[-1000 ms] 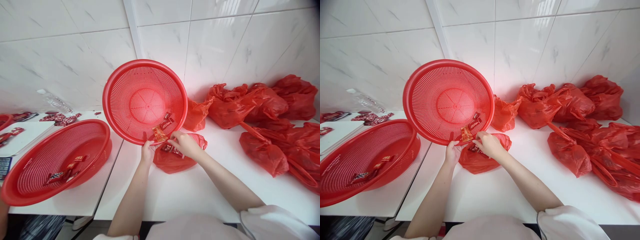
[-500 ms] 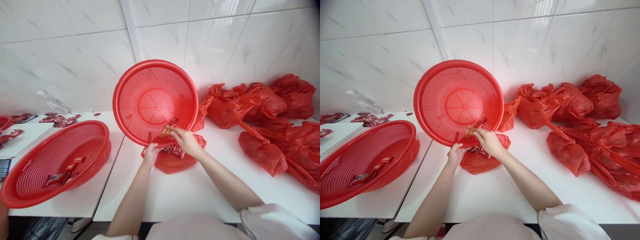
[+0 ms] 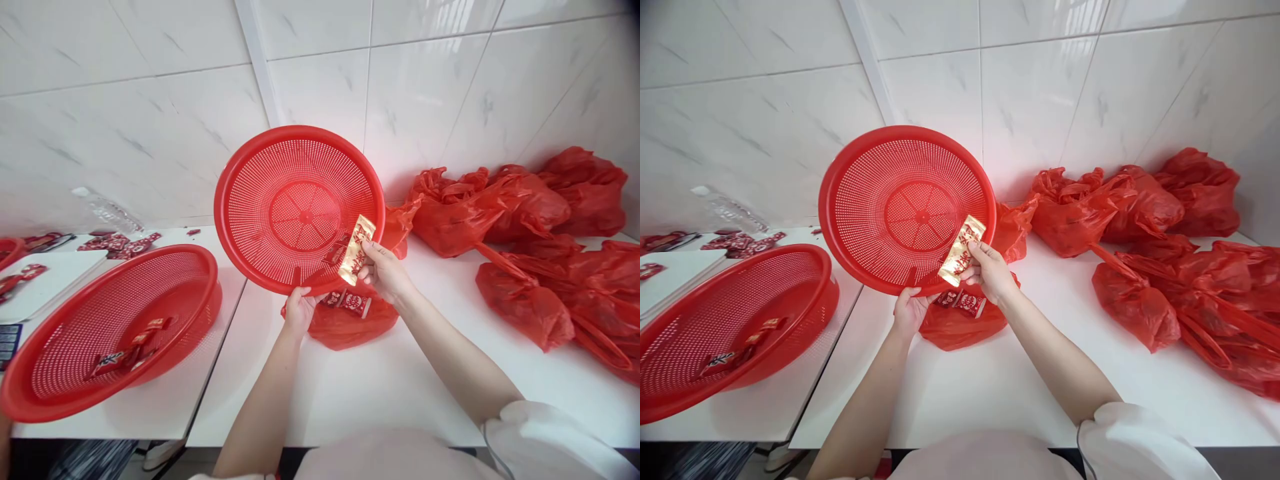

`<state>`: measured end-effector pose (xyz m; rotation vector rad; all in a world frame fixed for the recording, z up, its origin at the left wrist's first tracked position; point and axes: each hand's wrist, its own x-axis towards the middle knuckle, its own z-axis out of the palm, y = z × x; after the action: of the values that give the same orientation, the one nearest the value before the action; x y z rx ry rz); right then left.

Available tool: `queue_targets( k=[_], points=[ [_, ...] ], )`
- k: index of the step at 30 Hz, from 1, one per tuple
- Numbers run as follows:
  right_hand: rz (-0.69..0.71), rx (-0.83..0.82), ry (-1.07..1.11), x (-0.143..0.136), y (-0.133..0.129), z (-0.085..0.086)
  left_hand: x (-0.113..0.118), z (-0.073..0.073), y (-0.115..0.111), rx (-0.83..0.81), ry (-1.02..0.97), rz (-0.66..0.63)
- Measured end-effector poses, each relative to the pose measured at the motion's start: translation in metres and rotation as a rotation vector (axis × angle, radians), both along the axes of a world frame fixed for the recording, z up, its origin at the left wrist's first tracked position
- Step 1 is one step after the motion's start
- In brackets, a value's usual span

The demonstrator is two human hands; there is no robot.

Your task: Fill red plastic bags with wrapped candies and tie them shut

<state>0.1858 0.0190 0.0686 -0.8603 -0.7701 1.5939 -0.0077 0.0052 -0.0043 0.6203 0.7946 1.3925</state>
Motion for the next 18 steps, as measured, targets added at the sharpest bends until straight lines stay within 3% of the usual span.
queue_targets(
  k=[4, 12, 14, 18],
  points=[
    [0.086, -0.023, 0.042, 0.001, 0.000, 0.000, -0.001, 0.001, 0.000, 0.017, 0.000, 0.019],
    [0.113, 0.263, -0.145, 0.001, -0.003, -0.006, -0.003, -0.002, 0.001, 0.037, 0.000, -0.007],
    [0.140, 0.355, -0.306, 0.007, -0.004, -0.002, -0.002, -0.002, 0.000, 0.044, -0.004, 0.010],
    [0.350, 0.576, -0.968, 0.031, -0.006, 0.009, 0.000, 0.002, -0.001, 0.051, -0.020, 0.058]
  ],
)
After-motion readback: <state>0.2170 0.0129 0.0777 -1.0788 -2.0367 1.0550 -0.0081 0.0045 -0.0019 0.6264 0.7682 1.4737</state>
